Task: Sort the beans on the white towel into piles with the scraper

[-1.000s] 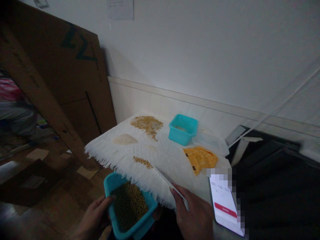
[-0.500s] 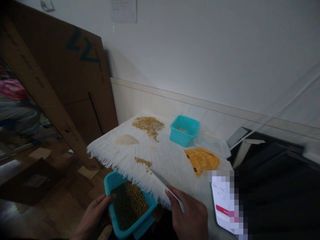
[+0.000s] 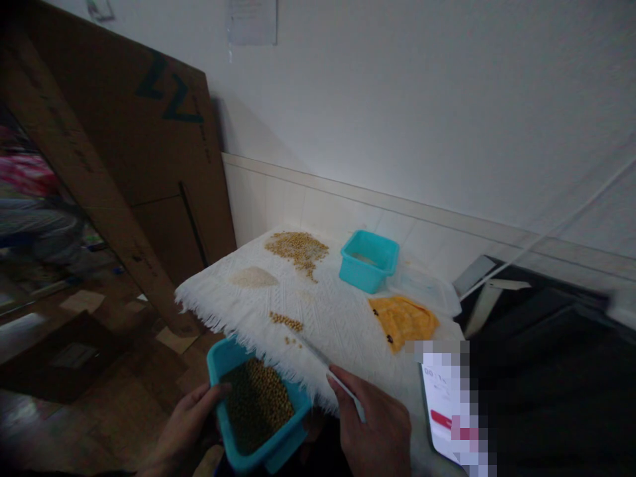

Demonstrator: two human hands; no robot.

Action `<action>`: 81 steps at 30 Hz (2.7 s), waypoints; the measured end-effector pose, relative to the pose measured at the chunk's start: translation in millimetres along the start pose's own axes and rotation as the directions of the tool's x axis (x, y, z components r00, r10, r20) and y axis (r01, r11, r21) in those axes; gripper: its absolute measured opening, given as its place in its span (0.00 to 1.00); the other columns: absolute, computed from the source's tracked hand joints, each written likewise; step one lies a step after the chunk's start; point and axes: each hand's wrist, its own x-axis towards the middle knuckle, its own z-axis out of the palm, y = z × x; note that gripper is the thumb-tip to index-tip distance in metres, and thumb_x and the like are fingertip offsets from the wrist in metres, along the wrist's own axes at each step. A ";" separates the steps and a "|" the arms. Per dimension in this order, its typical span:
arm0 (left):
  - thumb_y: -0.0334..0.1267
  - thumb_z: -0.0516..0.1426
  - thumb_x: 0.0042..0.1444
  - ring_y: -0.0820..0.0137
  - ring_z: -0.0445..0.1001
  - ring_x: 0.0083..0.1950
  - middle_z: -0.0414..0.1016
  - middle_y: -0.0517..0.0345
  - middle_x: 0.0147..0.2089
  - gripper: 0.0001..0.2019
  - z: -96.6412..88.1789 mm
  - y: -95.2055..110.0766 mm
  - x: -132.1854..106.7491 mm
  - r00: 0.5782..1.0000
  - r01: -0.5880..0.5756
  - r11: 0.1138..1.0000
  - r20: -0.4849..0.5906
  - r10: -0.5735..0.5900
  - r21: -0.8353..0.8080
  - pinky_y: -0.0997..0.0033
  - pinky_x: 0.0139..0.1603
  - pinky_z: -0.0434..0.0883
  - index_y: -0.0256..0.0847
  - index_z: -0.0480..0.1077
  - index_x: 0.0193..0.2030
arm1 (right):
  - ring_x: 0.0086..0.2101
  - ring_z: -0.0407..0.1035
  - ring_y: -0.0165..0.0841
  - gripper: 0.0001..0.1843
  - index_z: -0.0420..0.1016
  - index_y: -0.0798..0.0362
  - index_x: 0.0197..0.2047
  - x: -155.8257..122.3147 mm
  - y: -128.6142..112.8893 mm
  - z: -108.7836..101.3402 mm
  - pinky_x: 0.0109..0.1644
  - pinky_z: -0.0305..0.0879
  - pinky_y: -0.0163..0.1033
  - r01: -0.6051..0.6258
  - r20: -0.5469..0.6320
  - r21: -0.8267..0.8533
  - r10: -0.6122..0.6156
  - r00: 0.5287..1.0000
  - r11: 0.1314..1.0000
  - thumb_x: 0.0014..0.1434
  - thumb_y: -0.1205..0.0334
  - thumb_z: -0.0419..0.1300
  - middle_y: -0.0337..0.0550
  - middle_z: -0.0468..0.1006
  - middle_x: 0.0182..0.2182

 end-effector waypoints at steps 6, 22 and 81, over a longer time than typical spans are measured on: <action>0.51 0.70 0.38 0.78 0.59 0.15 0.63 0.68 0.13 0.19 -1.3 -1.2 1.0 1.000 0.006 1.000 0.022 -0.006 0.002 0.79 0.15 0.57 0.41 0.68 0.18 | 0.26 0.81 0.32 0.22 0.83 0.48 0.34 2.1 -1.8 1.8 0.33 0.78 0.31 0.015 0.016 0.072 -0.016 1.000 0.997 0.71 0.54 0.50 0.38 0.85 0.28; 0.50 0.69 0.41 0.78 0.60 0.16 0.65 0.66 0.15 0.19 -4.1 -4.0 2.6 0.999 -0.007 1.000 0.037 0.007 -0.007 0.79 0.16 0.57 0.40 0.69 0.20 | 0.25 0.80 0.33 0.25 0.84 0.49 0.33 -6.9 12.7 5.8 0.31 0.76 0.32 -0.013 -0.006 -0.117 0.013 1.000 0.993 0.71 0.54 0.48 0.43 0.85 0.30; 0.50 0.67 0.42 0.79 0.56 0.14 0.61 0.69 0.13 0.17 -6.8 1.6 5.8 0.999 -0.038 0.999 0.004 0.038 0.027 0.78 0.15 0.53 0.40 0.69 0.20 | 0.29 0.81 0.30 0.17 0.86 0.48 0.40 -20.4 -10.0 4.4 0.37 0.76 0.27 0.087 0.113 0.033 -0.090 0.990 0.996 0.68 0.62 0.53 0.37 0.86 0.34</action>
